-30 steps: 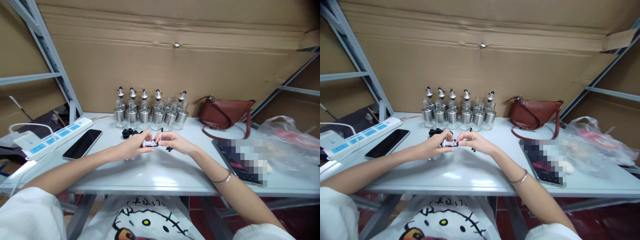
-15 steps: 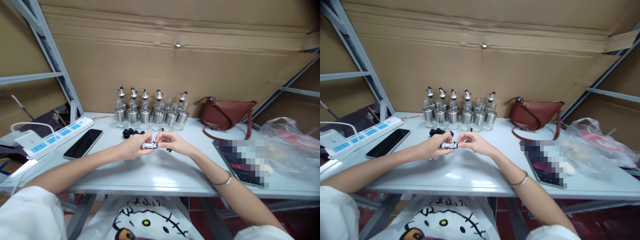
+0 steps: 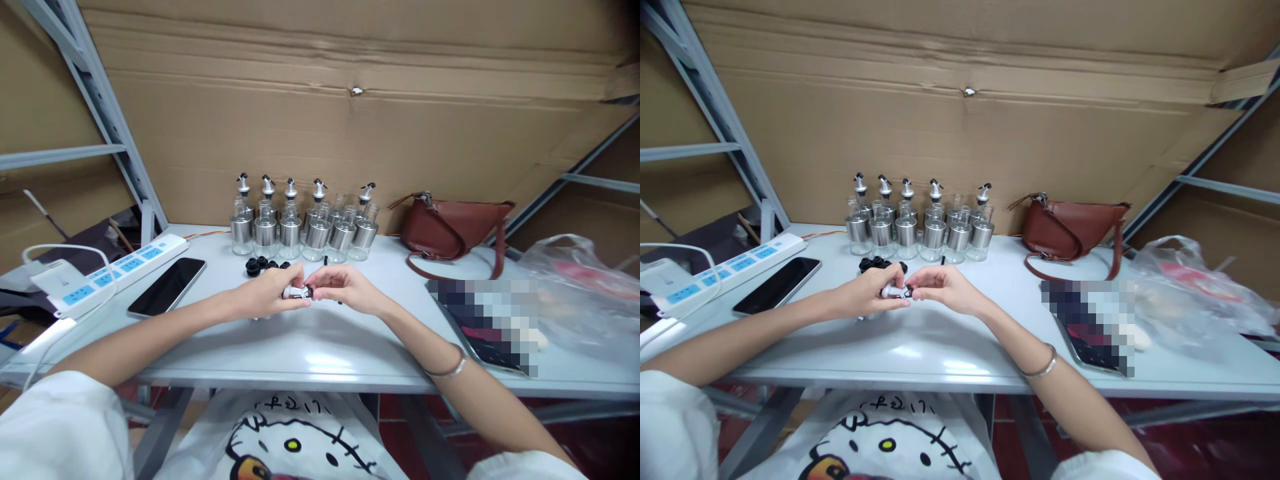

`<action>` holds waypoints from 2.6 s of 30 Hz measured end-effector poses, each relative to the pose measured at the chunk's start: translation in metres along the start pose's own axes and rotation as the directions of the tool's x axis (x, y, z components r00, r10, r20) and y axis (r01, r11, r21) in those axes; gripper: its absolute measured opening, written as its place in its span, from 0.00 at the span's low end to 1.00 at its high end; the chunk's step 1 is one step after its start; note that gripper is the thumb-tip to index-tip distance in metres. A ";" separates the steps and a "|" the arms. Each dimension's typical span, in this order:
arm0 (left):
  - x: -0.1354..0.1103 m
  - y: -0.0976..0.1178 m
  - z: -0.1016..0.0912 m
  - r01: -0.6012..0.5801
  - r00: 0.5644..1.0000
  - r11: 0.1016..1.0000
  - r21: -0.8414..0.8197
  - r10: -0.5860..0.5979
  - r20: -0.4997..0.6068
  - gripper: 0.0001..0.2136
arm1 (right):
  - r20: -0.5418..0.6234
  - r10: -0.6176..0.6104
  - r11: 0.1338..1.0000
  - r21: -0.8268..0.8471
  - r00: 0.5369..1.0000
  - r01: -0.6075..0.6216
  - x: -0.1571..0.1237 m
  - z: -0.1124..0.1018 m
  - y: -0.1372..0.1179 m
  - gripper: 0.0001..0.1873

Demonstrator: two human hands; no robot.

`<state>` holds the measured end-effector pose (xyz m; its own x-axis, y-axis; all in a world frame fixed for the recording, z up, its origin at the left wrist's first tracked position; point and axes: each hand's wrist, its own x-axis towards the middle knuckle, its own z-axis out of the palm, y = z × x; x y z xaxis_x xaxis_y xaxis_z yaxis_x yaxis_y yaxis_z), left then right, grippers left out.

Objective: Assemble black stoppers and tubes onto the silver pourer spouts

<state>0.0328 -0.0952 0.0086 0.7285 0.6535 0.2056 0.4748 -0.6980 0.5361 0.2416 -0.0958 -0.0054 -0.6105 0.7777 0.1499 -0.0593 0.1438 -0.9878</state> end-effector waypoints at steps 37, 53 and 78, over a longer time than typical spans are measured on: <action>0.001 0.003 -0.012 -0.143 0.988 0.989 -0.042 0.145 0.059 0.12 | 0.322 -0.436 0.233 -0.861 0.840 0.451 -0.008 0.015 -0.003 0.15; -0.005 0.013 -0.020 -0.163 0.929 0.952 -0.258 0.237 0.284 0.13 | 0.422 -0.539 0.259 -0.740 0.729 0.621 -0.014 0.031 0.000 0.16; -0.004 -0.001 -0.007 -0.189 0.965 0.970 0.153 0.212 -0.157 0.20 | -0.049 -0.512 0.567 -0.770 0.858 0.294 -0.010 0.021 0.002 0.17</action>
<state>0.0260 -0.0949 0.0127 0.7262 0.5280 0.4403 0.3986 -0.8452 0.3561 0.2309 -0.1156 -0.0102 -0.4547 0.6234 0.6361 0.3945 0.7813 -0.4837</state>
